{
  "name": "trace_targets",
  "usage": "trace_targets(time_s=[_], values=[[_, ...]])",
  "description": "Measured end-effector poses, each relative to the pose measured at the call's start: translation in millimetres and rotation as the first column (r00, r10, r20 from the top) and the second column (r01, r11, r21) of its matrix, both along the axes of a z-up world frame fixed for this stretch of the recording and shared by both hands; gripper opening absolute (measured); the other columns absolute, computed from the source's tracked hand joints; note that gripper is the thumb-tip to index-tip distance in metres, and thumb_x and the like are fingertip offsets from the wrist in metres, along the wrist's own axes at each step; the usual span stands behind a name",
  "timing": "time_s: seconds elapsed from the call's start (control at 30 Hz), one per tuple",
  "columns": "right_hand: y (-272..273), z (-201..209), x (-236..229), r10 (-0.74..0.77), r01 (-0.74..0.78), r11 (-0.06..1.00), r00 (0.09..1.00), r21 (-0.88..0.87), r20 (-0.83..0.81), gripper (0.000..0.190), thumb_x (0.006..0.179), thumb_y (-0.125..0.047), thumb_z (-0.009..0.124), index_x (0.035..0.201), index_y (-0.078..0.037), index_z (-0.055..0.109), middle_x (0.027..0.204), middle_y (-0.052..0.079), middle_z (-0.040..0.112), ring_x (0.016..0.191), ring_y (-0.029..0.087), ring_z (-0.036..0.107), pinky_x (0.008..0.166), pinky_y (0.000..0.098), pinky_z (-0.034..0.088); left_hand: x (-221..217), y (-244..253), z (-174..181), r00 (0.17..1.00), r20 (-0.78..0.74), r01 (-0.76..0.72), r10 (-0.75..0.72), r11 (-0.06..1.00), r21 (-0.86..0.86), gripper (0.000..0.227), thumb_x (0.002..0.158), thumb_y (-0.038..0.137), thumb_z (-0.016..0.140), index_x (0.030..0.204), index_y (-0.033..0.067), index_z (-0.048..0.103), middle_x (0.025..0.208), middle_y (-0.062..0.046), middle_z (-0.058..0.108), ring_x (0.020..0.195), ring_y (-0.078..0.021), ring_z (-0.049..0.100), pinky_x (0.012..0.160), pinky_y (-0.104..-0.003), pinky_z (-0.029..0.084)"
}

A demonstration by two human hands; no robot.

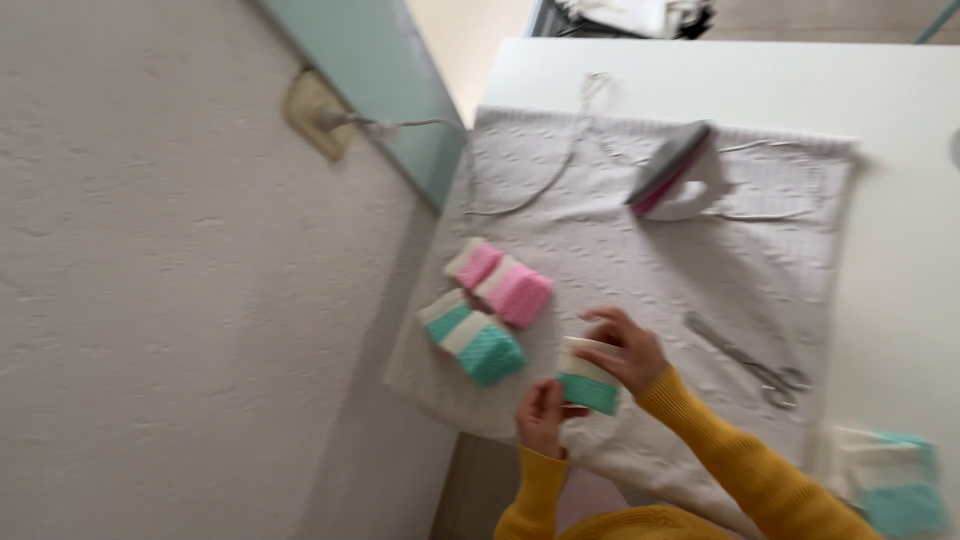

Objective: Folding and stacking small pieces of fabric on a workshop table.

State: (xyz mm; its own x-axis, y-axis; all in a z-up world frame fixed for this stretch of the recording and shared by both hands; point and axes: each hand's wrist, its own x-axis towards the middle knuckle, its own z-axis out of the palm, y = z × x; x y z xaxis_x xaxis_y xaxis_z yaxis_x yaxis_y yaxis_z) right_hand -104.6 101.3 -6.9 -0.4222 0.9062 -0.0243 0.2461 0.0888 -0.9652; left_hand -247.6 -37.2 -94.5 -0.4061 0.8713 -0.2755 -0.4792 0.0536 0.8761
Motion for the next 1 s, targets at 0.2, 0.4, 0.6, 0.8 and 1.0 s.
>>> trace_targets(time_s=[0.2,0.4,0.6,0.8,1.0], values=[[53,-53,-189,0.413,-0.361,0.879,0.902,0.310,-0.122,0.048,0.087,-0.019,0.079,0.129,-0.012,0.057,0.106,0.009,0.075,0.090,0.022,0.076,0.078,0.0327,0.062,-121,1,18,0.974,-0.058,-0.224,0.219,0.967,-0.117,0.025,0.101,0.024,0.059,0.107,0.0002,0.064,0.088,-0.013,0.075,0.071,-0.0205,0.077,0.060,-0.035,0.064],[66,-115,-234,0.607,-0.652,0.751,0.745,0.106,0.276,0.046,0.089,-0.019,0.073,0.132,-0.017,0.059,0.099,0.011,0.073,0.093,0.025,0.074,0.083,0.0387,0.058,-187,-21,-54,0.868,-0.496,-0.243,-0.017,0.857,-0.455,0.036,0.112,0.032,0.047,0.108,0.0007,0.064,0.074,-0.027,0.067,0.057,-0.0353,0.063,0.051,-0.043,0.052],[47,-20,-165,0.342,-0.312,0.862,0.940,0.400,-0.004,0.041,0.095,-0.016,0.067,0.134,-0.007,0.058,0.128,0.012,0.069,0.120,0.029,0.066,0.100,0.0377,0.051,-163,48,10,-0.164,-0.985,0.211,-0.049,0.974,-0.083,0.054,0.108,0.032,0.043,0.154,0.0050,0.043,0.160,-0.018,0.047,0.153,-0.0390,0.035,0.123,-0.061,0.020],[-18,-15,5,-0.273,0.240,0.911,0.960,0.335,0.055,0.028,0.103,-0.022,0.054,0.125,-0.008,0.064,0.110,0.004,0.078,0.107,0.018,0.074,0.093,0.0330,0.057,-153,55,-31,-0.379,-0.913,0.171,-0.153,0.957,-0.232,0.078,0.101,0.057,0.042,0.162,0.0109,0.023,0.168,-0.016,0.021,0.154,-0.0389,0.016,0.121,-0.060,0.010],[-131,-83,150,-0.650,0.598,0.759,0.716,0.258,0.254,0.021,0.101,-0.022,0.060,0.114,-0.010,0.070,0.100,0.001,0.079,0.095,0.017,0.076,0.085,0.0295,0.060,-171,61,-73,-0.351,-0.931,0.209,-0.098,0.961,-0.180,0.086,0.095,0.064,0.041,0.161,0.0116,0.023,0.164,-0.016,0.021,0.151,-0.0387,0.018,0.118,-0.062,0.012]])
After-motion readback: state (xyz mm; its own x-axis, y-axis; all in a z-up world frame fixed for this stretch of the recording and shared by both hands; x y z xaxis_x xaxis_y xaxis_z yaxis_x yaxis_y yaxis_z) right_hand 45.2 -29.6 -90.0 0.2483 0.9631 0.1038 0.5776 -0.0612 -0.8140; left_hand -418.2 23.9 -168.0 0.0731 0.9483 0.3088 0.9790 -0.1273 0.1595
